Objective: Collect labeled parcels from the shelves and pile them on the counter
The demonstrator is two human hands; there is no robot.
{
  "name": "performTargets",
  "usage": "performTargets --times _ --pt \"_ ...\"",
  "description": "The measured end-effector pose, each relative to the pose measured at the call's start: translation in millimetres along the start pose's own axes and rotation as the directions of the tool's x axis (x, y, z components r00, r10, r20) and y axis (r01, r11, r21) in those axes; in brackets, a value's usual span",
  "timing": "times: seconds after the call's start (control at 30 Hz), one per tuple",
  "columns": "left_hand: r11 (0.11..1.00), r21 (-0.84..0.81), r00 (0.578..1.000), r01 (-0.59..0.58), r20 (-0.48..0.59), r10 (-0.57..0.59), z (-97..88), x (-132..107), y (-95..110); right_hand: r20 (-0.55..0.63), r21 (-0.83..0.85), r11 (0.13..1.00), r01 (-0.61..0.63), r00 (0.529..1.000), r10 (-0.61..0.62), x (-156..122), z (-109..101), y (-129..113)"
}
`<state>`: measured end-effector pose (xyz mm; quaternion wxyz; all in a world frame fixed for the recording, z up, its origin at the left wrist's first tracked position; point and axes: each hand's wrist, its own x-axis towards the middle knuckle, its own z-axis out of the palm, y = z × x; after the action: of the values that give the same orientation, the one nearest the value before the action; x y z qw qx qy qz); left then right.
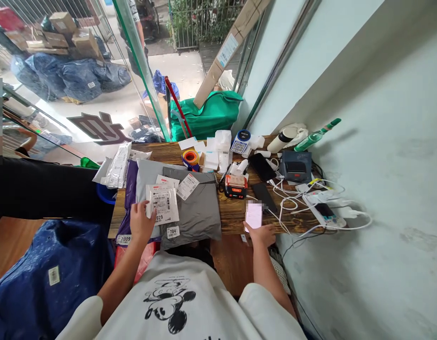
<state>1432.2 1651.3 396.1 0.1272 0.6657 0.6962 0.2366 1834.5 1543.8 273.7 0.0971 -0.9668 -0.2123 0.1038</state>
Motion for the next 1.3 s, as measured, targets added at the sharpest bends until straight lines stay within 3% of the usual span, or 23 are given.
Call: performTargets --times 0.07,0.1,0.17,0.23,0.3,0.37,0.47,0.67,0.73,0.8,0.87,0.93,1.0,1.13,1.2,1.3 --pt "0.979 -0.065 0.972 -0.193 0.126 0.200 4.0 -17.1 12.7 0.082 0.011 0.999 -0.034 0.996 0.033 6.1 8.4 0.5" --pt "0.954 -0.120 0.932 -0.275 0.210 0.295 7.9 -24.3 18.8 0.121 0.020 0.999 -0.050 0.991 0.047 8.3 11.5 -0.4" --pt "0.895 -0.190 0.810 -0.404 0.380 0.446 18.6 -35.1 29.6 0.174 0.042 0.997 -0.072 0.983 0.063 8.5 14.5 -3.1" --pt "0.874 -0.137 0.708 -0.466 0.535 0.461 31.2 -40.7 36.9 0.189 0.085 0.994 -0.065 0.981 0.048 1.3 13.5 -6.5" --pt "0.867 0.013 0.670 -0.497 0.641 0.375 43.5 -41.8 39.1 0.177 0.151 0.988 -0.019 0.984 -0.008 -12.8 10.3 -10.7" --pt "0.841 0.143 0.675 -0.521 0.672 0.304 53.9 -39.6 36.5 0.153 0.230 0.972 0.050 0.984 -0.087 -30.8 6.9 -16.9" --pt "0.791 0.203 0.693 -0.577 0.635 0.342 63.7 -32.9 28.2 0.104 0.346 0.925 0.157 0.974 -0.204 -57.5 1.1 -30.7" --pt "0.806 0.249 0.778 -0.537 0.516 0.359 63.9 -22.2 28.0 0.040 0.550 0.777 0.306 0.920 -0.391 -97.6 -22.0 -64.7" --pt "0.851 0.183 0.802 -0.492 0.475 0.362 63.0 -19.2 36.7 0.028 0.593 0.729 0.341 0.897 -0.442 -108.3 -30.8 -74.9" --pt "0.923 -0.007 0.834 -0.385 0.426 0.351 63.7 -15.5 49.1 0.019 0.624 0.686 0.375 0.870 -0.493 -118.6 -38.0 -84.2" --pt "0.937 -0.342 0.865 -0.064 0.450 0.223 66.0 -11.3 63.4 0.030 0.651 0.646 0.399 0.837 -0.547 -128.3 -42.6 -92.9" --pt "0.749 -0.580 0.821 0.320 0.565 0.087 69.0 -7.1 76.4 0.064 0.666 0.620 0.415 0.796 -0.602 -136.4 -44.6 -101.6" --pt "0.561 -0.648 0.773 0.516 0.634 0.021 70.7 -3.8 84.7 0.099 0.666 0.601 0.442 0.746 -0.659 -142.3 -45.0 -111.0" --pt "0.429 -0.718 0.827 0.548 0.543 -0.148 61.8 -6.7 81.4 0.170 0.649 0.541 0.536 0.590 -0.789 -147.4 -46.5 -131.1" --pt "0.351 -0.757 0.834 0.551 0.489 -0.255 50.3 -16.8 71.8 0.220 0.638 0.492 0.592 0.473 -0.853 -149.4 -48.5 -141.4" --pt "0.230 -0.823 0.819 0.519 0.403 -0.408 26.4 -45.6 51.6 0.244 0.656 0.351 0.668 0.252 -0.936 -161.1 -52.5 -155.9"
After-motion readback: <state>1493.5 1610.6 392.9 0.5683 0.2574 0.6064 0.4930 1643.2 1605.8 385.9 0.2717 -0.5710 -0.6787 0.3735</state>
